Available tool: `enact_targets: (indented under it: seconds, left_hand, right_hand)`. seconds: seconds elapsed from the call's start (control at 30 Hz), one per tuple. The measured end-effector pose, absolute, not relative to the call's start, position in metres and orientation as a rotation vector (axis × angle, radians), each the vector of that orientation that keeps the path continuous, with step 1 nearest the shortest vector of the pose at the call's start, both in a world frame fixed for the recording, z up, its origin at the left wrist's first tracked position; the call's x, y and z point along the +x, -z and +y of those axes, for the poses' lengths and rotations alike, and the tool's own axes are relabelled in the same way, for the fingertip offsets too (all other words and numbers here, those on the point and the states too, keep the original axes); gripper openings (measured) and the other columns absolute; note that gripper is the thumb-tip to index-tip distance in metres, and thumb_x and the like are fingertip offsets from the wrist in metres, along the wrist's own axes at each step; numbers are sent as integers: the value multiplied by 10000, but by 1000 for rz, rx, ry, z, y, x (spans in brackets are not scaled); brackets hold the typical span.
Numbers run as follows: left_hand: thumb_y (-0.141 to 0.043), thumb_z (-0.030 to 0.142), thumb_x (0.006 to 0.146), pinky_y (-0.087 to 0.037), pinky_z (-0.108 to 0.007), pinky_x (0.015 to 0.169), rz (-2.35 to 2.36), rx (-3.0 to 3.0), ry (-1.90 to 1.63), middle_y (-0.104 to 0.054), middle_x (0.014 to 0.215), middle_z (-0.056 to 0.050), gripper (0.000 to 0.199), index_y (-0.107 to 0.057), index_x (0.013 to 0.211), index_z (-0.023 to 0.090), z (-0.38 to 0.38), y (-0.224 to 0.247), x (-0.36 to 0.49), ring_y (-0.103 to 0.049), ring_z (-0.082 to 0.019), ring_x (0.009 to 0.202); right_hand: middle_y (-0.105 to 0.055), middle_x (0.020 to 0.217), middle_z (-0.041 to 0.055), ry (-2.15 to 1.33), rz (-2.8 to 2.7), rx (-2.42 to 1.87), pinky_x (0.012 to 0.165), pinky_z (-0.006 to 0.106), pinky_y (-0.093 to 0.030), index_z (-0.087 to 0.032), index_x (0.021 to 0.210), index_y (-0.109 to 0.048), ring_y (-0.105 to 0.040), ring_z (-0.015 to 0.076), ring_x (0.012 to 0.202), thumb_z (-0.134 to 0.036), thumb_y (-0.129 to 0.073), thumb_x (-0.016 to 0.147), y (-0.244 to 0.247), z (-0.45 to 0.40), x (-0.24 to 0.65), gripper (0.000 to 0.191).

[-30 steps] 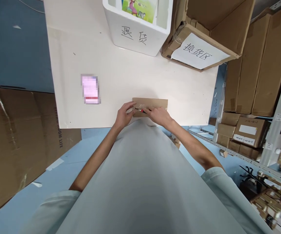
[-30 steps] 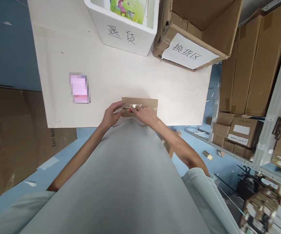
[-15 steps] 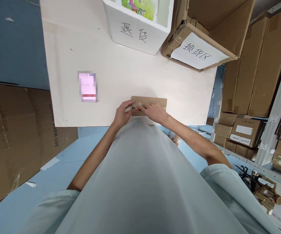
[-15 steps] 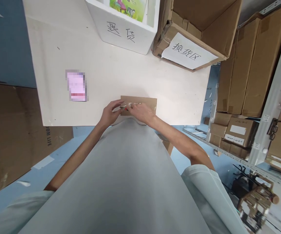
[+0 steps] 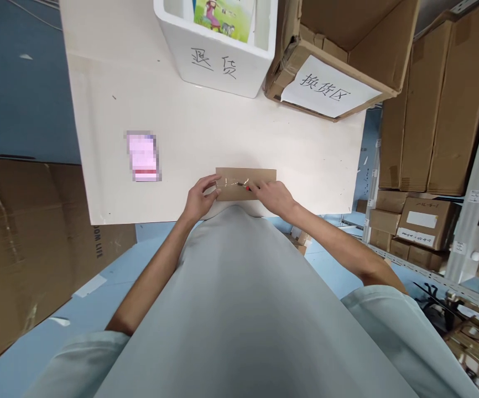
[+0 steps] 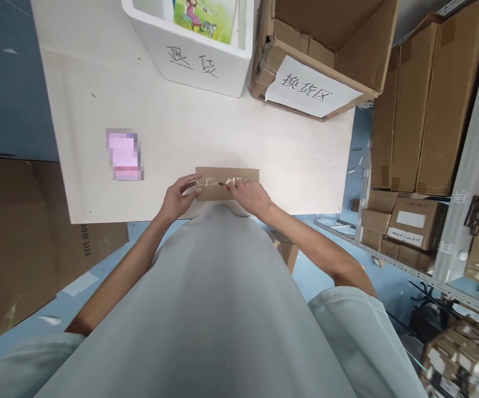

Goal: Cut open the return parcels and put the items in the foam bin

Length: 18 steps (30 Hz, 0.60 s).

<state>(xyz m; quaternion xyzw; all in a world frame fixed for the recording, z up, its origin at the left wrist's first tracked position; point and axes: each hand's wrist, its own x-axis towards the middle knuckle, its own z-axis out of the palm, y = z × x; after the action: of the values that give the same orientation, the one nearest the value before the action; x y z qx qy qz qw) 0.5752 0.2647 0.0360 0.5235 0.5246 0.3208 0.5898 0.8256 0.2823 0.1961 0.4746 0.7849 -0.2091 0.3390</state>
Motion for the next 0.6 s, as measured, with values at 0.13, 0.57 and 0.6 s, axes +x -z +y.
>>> enact_targets:
  seconds: [0.13, 0.57, 0.6]
  left_hand:
    - [-773, 551, 926, -571, -557, 1197, 1238, 1197, -709, -640, 1571, -130, 568, -731, 1403, 246, 266, -40, 574, -671, -339, 1395]
    - [-776, 537, 924, -552, -552, 1219, 1248, 1187, -717, -653, 1549, -139, 572, -725, 1404, 231, 266, -45, 579, -663, -344, 1406]
    - [-771, 529, 926, -544, -552, 1229, 1242, 1189, -728, -650, 1551, -138, 568, -723, 1406, 230, 265, -44, 579, -658, -341, 1412]
  right_hand:
    - [-719, 1354, 237, 495, 1946, 1297, 791, 372, -499, -142, 1640, -447, -782, 303, 1082, -19, -308, 1082, -208, 271, 881, 588]
    - [-742, 1437, 147, 700, 2231, 1179, 801, 362, -477, -270, 1694, -442, -735, 305, 1072, -227, -333, 1158, -176, 278, 825, 548]
    - [-740, 1438, 153, 697, 2239, 1171, 807, 365, -478, -265, 1703, -428, -733, 307, 1069, -223, -336, 1156, -172, 281, 819, 556]
